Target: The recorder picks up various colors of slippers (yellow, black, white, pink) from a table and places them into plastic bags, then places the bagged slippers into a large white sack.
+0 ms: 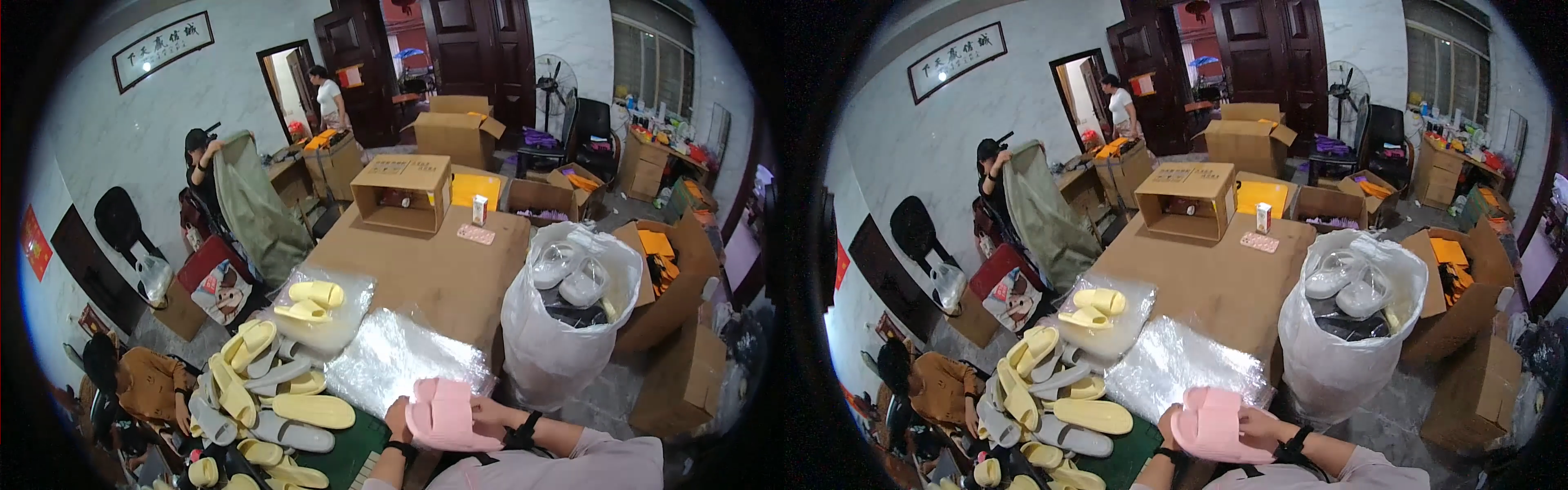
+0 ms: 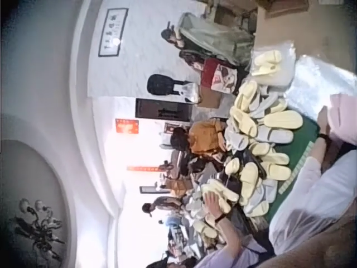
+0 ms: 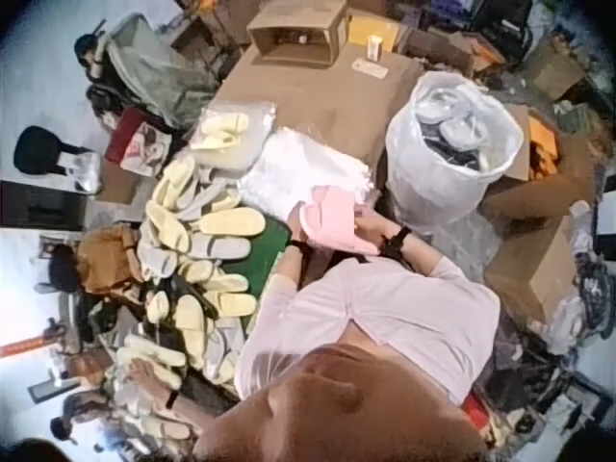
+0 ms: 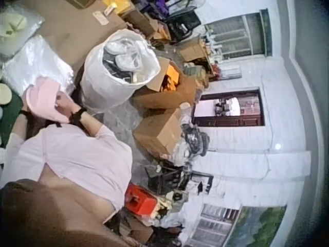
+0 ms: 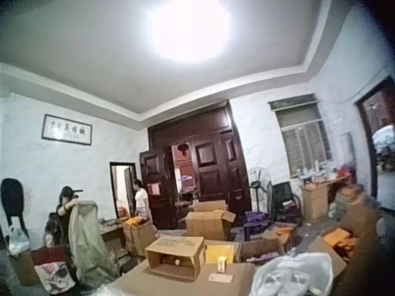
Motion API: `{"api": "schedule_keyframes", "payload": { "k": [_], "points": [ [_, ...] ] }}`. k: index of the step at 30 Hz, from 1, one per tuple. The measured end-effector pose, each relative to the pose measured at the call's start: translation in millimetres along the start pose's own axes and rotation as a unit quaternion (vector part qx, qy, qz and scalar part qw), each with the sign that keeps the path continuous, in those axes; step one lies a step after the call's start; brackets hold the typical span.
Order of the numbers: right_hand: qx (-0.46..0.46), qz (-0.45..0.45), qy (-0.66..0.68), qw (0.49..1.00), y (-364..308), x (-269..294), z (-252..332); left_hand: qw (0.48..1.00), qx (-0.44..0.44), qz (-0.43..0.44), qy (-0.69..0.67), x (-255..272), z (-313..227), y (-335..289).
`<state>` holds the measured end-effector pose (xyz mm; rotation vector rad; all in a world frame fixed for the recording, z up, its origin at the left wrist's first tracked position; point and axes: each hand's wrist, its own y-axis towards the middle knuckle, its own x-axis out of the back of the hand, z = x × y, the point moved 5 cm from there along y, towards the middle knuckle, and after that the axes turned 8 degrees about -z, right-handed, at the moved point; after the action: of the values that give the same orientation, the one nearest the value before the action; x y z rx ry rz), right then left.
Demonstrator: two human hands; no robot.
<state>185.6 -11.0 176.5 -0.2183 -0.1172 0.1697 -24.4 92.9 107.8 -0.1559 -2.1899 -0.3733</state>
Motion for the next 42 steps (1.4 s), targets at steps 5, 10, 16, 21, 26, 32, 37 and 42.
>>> {"api": "schedule_keyframes", "payload": {
  "k": [5,10,16,21,26,32,37,42],
  "points": [
    [-0.094,0.198,-0.019,0.976,10,-29,-7,0.99,0.144,-0.009,0.006,1,16,-1],
    [-0.132,0.159,0.023,0.978,17,-21,3,0.926,0.233,0.026,-0.296,-1,30,-9],
    [0.194,-0.011,-0.451,0.871,24,-6,17,0.998,0.058,0.016,0.029,67,-42,-13],
    [0.329,0.026,-0.481,0.812,13,-19,57,0.998,0.006,-0.047,0.037,78,-69,-24],
    [0.352,0.086,-0.31,0.879,25,-16,31,0.982,0.15,0.018,-0.113,81,-49,-23],
    [0.307,-0.059,-0.327,0.892,45,-28,24,0.997,0.066,0.042,0.014,89,-51,-37],
    [0.237,-0.031,-0.201,0.95,54,-35,30,0.974,0.144,-0.128,-0.118,104,-47,-36],
    [0.222,-0.049,-0.238,0.944,61,-35,21,0.98,0.182,-0.085,0.006,99,-47,-35]
  ]
}}
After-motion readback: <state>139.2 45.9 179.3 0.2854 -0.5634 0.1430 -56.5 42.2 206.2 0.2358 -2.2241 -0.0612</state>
